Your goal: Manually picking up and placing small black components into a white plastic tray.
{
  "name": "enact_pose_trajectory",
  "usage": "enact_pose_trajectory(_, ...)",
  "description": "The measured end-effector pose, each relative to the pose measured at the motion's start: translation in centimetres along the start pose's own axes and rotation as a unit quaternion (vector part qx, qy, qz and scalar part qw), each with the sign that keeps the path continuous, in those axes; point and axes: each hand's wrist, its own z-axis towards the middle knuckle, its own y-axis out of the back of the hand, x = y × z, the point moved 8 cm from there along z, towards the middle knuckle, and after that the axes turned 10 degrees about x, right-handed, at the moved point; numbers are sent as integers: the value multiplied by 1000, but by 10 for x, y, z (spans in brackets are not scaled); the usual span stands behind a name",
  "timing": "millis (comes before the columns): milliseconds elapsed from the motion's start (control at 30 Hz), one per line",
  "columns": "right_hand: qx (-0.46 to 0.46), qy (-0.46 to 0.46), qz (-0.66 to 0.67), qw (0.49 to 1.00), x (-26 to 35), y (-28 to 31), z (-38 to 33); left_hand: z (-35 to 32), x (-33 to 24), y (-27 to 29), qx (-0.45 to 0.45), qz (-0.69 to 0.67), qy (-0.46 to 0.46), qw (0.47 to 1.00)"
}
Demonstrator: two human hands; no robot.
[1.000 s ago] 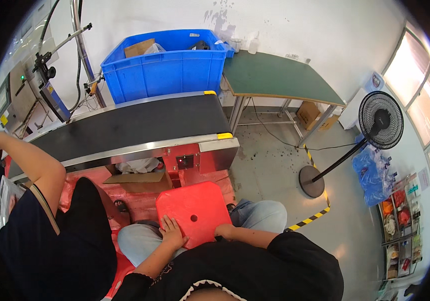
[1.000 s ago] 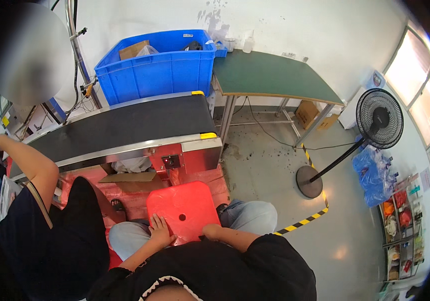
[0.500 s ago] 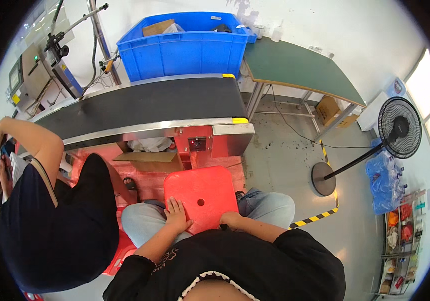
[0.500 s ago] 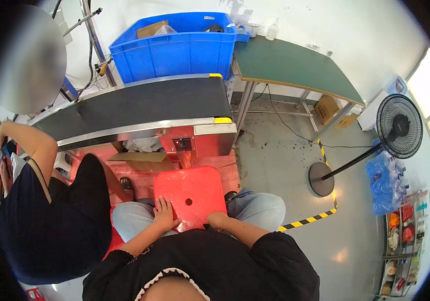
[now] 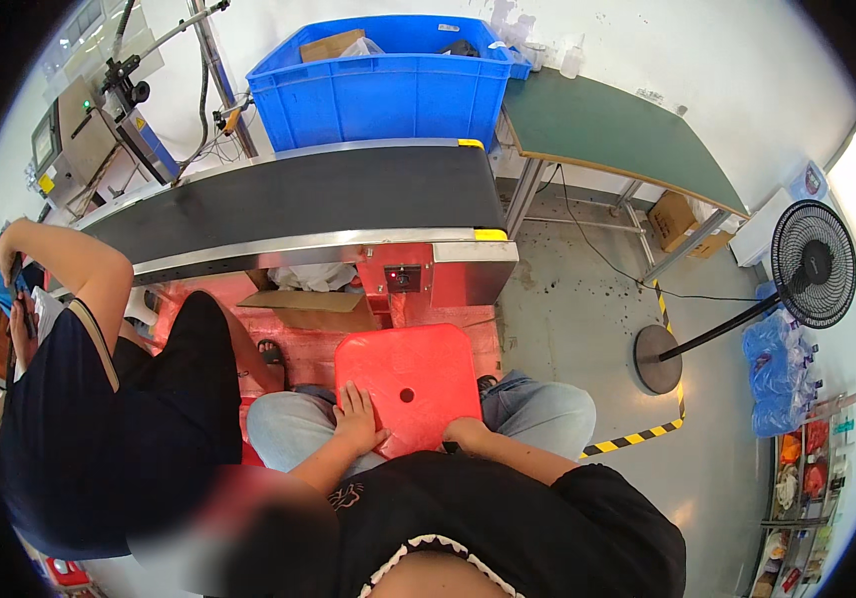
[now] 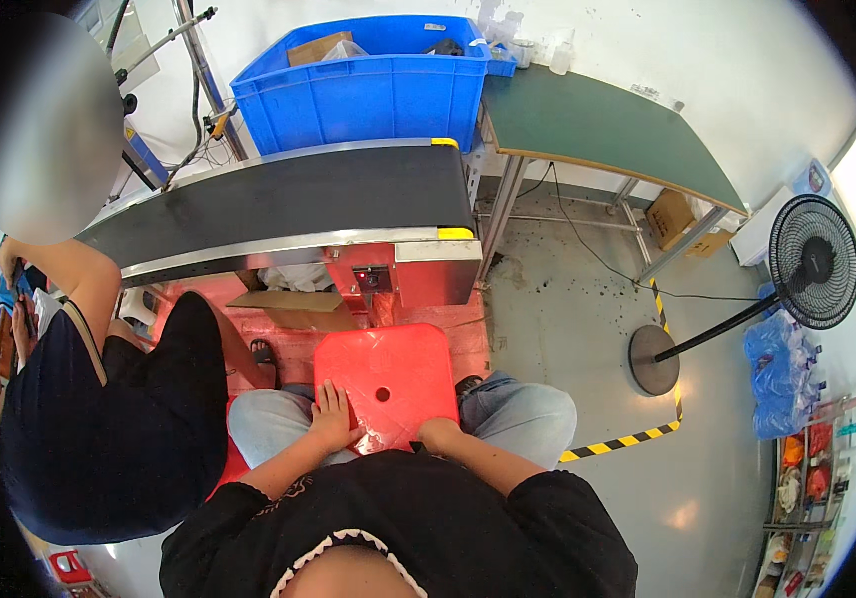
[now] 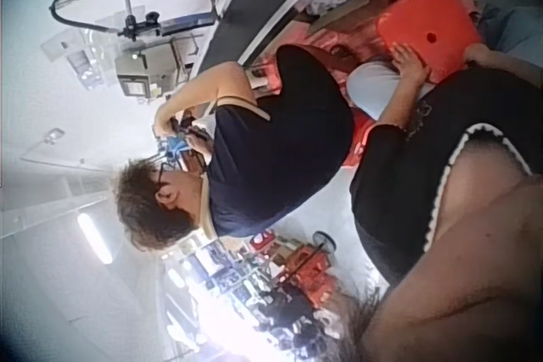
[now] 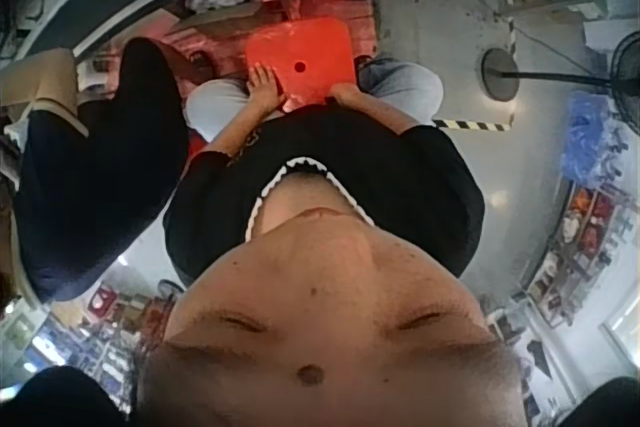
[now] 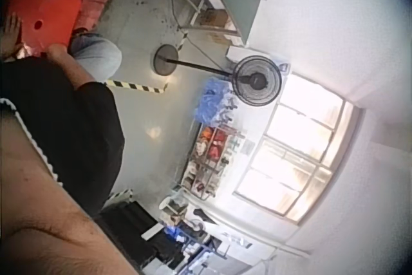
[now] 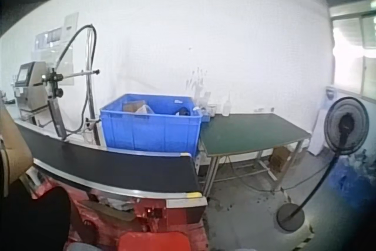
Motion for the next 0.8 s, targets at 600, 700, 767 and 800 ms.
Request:
enact_pose_trajectory(600, 38, -14, -5, 999, 17, 22, -12, 1, 1, 0, -8, -17, -10, 1000)
enact_pose_trajectory(700, 6, 37, 9, 999, 2, 15, -8, 4, 1, 1, -8, -26, -14, 1000)
enact_pose_trajectory(767, -17, 92, -10, 996, -6, 6, -1, 5, 4, -1, -17, -30, -9, 999)
enact_pose_trajectory(800, -7, 85, -18, 996, -12, -1, 3, 5, 4, -3, -16, -24, -6, 1000)
